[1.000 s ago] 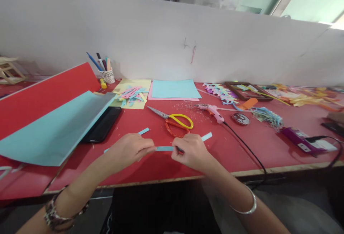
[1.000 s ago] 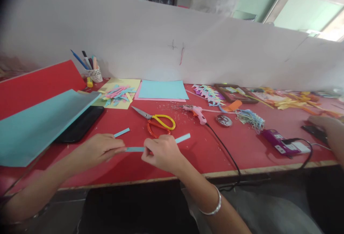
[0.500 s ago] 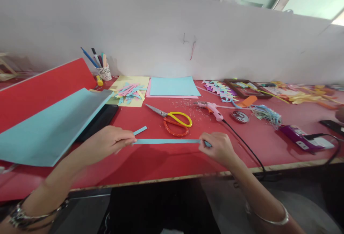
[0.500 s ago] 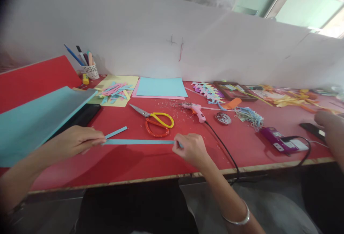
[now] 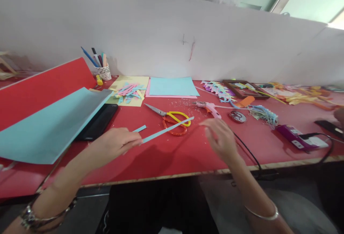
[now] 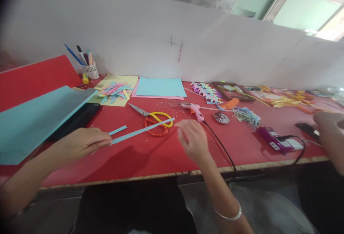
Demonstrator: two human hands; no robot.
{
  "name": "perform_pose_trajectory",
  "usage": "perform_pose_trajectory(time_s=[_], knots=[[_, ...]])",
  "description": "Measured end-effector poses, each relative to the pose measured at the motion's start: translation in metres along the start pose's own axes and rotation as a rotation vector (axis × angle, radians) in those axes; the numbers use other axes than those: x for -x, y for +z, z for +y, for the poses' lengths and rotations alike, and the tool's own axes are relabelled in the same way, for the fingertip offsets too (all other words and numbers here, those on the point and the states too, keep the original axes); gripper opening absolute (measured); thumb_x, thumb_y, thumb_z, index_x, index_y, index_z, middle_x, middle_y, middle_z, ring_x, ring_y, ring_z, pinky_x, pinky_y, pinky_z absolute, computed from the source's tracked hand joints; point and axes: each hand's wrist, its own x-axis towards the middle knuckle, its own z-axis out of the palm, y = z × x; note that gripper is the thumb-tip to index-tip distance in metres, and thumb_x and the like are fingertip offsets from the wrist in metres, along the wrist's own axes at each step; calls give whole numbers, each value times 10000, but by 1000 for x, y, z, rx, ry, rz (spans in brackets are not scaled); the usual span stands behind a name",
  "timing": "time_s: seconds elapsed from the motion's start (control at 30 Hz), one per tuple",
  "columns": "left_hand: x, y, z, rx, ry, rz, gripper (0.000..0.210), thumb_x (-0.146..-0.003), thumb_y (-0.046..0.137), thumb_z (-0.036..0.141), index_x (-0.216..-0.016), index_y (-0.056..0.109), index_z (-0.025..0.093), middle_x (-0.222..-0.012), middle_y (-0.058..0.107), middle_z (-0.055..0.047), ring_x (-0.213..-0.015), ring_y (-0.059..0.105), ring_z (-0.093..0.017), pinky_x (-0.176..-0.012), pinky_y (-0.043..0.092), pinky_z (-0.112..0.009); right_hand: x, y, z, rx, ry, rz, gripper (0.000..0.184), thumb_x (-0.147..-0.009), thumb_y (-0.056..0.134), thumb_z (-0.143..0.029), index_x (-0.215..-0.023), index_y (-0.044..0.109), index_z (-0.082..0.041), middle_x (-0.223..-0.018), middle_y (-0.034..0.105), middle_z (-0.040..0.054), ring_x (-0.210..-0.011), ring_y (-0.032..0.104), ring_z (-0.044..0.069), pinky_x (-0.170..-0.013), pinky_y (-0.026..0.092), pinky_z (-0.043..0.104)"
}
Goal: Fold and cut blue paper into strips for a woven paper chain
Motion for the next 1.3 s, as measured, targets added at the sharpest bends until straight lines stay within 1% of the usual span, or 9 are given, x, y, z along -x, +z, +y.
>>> perform_pose_trajectory(time_s=[0.1,0.2,0.3,0.43,0.53,0.6,0.7,0.93,1.3], knots=[[-5,3,11,74,40,-44,462,-907,244,382,-676,597,191,-629,635,-5,-596,565,-131,-579,384,-221,-13,10,-31,5,-145,-164,319,-879,375,-334,-1097,542,-172,-1046,603,106,-973,517,215,-867,347,363],[-3,1,13,141,12,-33,481,-909,229,402,-676,591,186,-617,635,-1,-571,565,-124,-557,386,-210,-21,22,-47,-74,-196,-316,242,-893,381,-287,-943,594,-183,-928,630,57,-893,542,178,-921,292,373],[1,2,11,167,-38,-62,435,-900,269,410,-748,614,194,-695,673,-2,-618,599,-129,-567,407,-206,-23,29,-50,-159,-199,-439,246,-886,399,-209,-734,587,-165,-736,618,21,-725,545,136,-765,355,279],[-5,9,22,148,-44,-106,278,-874,385,346,-1021,587,223,-1004,674,-24,-884,618,-174,-712,432,-245,-25,31,-57,-196,-124,-616,206,-868,448,-216,-724,583,-155,-652,607,12,-591,506,114,-531,278,220],[-17,16,38,92,-47,-172,205,-865,397,240,-885,597,200,-851,688,-13,-747,626,-164,-609,412,-237,-27,31,-65,-246,-124,-715,194,-856,476,-226,-714,587,-154,-640,602,7,-567,482,101,-510,232,216],[-23,19,47,-8,-70,-179,190,-845,399,166,-770,573,180,-728,667,-10,-646,608,-158,-538,370,-235,-27,31,-67,-302,-113,-719,180,-844,492,-215,-705,584,-148,-643,593,5,-571,470,94,-519,232,209],[-24,23,52,-142,-11,-100,180,-809,404,104,-697,528,173,-636,625,-6,-573,581,-153,-497,326,-238,-25,32,-67,-407,-28,-677,182,-831,501,-195,-666,559,-143,-600,544,-16,-549,436,76,-519,240,192],[-21,29,49,-313,319,302,315,-820,286,71,-565,424,193,-461,492,28,-428,462,-126,-468,283,-248,-23,33,-64,-601,57,-634,219,-814,484,-178,-598,494,-149,-528,414,-55,-495,366,54,-496,246,164],[-6,21,20,-496,377,467,296,-829,359,60,-587,477,182,-475,536,55,-444,487,-84,-506,294,-243,-23,10,-44,-597,100,-534,264,-833,454,-253,-602,518,-142,-511,419,-52,-473,352,47,-479,264,153]])
